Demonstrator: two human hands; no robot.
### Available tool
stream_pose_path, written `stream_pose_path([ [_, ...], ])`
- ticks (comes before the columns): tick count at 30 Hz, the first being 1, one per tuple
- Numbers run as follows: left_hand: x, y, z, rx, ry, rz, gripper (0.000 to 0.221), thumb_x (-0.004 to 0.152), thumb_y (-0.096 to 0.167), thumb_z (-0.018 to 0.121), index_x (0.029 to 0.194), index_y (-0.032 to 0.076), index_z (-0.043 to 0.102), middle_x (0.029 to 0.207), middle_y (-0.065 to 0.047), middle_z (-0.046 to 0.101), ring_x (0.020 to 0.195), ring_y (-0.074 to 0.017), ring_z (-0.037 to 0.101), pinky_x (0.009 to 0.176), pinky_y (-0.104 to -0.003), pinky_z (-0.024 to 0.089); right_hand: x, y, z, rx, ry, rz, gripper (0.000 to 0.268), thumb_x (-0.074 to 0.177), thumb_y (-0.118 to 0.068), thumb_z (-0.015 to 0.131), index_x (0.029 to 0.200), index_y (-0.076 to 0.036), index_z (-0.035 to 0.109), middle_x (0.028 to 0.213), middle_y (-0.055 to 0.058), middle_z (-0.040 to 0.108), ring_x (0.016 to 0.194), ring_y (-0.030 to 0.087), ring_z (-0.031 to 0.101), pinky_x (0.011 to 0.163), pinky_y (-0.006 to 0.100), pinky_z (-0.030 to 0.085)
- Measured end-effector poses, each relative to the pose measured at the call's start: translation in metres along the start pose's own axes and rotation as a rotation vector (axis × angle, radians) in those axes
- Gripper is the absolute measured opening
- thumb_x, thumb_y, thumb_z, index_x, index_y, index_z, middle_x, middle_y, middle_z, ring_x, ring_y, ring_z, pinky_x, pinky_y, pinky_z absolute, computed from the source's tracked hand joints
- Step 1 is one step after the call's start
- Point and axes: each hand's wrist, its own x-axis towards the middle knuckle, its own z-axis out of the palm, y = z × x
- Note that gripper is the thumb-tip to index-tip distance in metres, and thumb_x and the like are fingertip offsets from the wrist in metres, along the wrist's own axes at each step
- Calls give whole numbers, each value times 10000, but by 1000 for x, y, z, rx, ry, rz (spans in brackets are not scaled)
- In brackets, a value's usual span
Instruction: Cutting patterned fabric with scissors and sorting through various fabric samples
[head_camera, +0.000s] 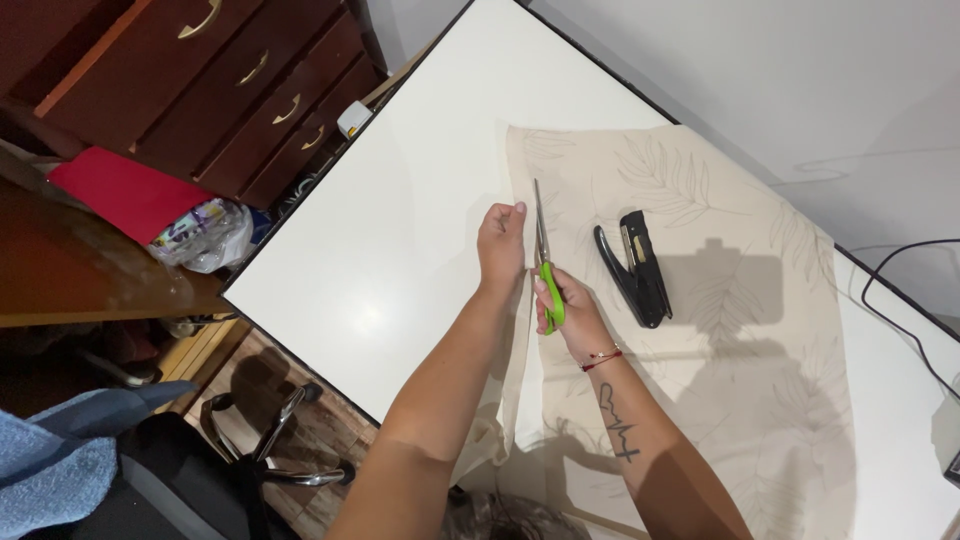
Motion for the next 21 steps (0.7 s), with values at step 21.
stream_pose_path([
  [21, -14, 14, -6, -70, -35, -3, 198, 1011, 313, 631, 892, 154, 621, 608, 68, 493, 597, -60, 424, 614, -214, 360, 38, -9, 6, -8, 8, -29, 280, 1011, -343, 659, 928, -79, 616, 625, 76, 550, 429, 170, 593, 409, 236, 483],
])
